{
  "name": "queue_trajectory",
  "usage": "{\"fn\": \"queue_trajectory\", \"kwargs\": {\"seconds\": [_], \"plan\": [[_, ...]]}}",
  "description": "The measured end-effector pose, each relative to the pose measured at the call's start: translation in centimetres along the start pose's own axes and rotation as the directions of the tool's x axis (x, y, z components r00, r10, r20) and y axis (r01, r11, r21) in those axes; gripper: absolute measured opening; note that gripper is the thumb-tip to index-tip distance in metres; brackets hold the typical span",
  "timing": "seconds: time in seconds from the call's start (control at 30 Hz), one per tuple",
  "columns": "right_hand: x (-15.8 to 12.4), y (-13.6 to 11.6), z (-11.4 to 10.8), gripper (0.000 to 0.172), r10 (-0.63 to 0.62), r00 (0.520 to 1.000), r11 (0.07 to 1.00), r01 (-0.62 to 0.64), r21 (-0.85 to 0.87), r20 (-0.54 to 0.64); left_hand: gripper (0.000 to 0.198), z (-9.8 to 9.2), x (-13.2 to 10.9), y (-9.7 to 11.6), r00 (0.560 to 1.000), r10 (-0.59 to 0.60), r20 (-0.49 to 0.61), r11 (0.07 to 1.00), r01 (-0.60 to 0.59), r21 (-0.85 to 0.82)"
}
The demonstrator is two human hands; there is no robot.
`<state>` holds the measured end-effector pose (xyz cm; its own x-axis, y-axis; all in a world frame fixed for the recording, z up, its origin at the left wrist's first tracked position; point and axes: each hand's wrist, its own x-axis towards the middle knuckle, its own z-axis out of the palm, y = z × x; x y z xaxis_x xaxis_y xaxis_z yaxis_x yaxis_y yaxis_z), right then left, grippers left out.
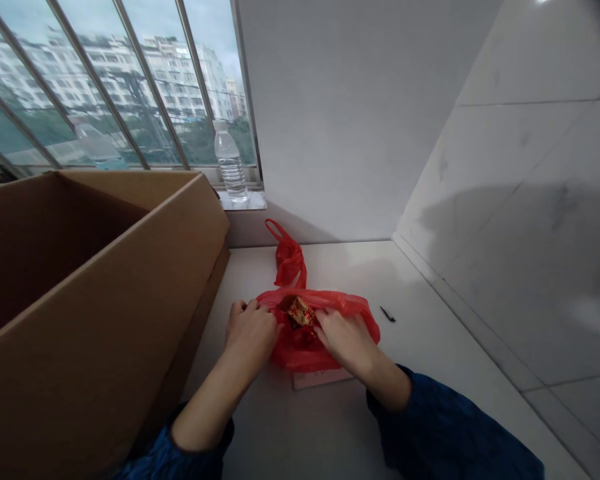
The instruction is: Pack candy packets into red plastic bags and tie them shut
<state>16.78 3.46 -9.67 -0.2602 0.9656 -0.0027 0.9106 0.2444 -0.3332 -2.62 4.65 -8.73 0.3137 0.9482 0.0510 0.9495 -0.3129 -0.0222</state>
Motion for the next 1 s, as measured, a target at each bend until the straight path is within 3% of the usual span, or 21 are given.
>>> {"fn": "queue_trajectory", "kwargs": {"seconds": [0.13, 0.3, 0.43, 0.53, 0.63, 0.7, 0.77, 0.87, 0.93, 1.0], "plan": [[1.8, -0.5, 1.3, 0.037, 0.020, 0.999, 0.999, -0.022, 0.038, 0.039, 0.029, -0.6, 0.3, 0.9, 0.999, 0.006, 0.035, 0.999, -0.008, 0.054], [2.6, 0.4, 2.3, 0.038, -0.022, 0.997, 0.992, 0.013, 0.123, 0.069, 0.027, -1.3, 0.4, 0.8, 0.999, -0.035, 0.035, 0.997, 0.033, 0.077], [1.5, 1.5, 0.9, 0.028, -0.123, 0.992, 0.969, 0.117, 0.218, 0.016, 0.036, -2.0, 0.4, 0.7, 0.998, -0.067, 0.015, 0.996, 0.066, 0.065], [0.7, 2.1, -0.8, 0.017, -0.123, 0.992, 0.956, 0.128, 0.265, -0.032, 0.040, -2.4, 0.4, 0.8, 0.998, -0.066, 0.006, 0.997, 0.066, 0.029], [0.4, 2.3, -2.3, 0.015, -0.074, 0.992, 0.964, 0.098, 0.248, -0.102, 0.040, -2.8, 0.4, 1.0, 0.999, -0.037, -0.025, 0.994, 0.035, -0.104], [0.3, 2.5, -2.9, 0.019, -0.078, 0.984, 0.933, 0.129, 0.337, -0.162, 0.038, -3.1, 0.4, 1.2, 0.998, 0.000, -0.069, 0.973, -0.016, -0.232], [0.3, 2.5, -3.2, 0.023, -0.080, 0.979, 0.807, 0.176, 0.564, -0.190, 0.030, -3.3, 0.3, 1.3, 0.992, 0.034, -0.118, 0.938, -0.072, -0.339], [0.4, 2.6, -3.0, 0.034, -0.045, 0.992, 0.441, 0.125, 0.889, -0.117, 0.019, -3.7, 0.1, 1.5, 0.982, 0.086, -0.168, 0.861, -0.158, -0.484], [0.4, 2.5, -2.9, 0.038, -0.018, 0.998, 0.246, 0.067, 0.967, -0.064, 0.022, -4.0, 0.1, 1.6, 0.977, 0.110, -0.185, 0.782, -0.200, -0.591], [0.4, 2.4, -2.9, 0.040, 0.003, 0.998, 0.135, 0.064, 0.989, -0.065, 0.028, -4.3, 0.0, 1.7, 0.975, 0.095, -0.200, 0.682, -0.211, -0.700]]}}
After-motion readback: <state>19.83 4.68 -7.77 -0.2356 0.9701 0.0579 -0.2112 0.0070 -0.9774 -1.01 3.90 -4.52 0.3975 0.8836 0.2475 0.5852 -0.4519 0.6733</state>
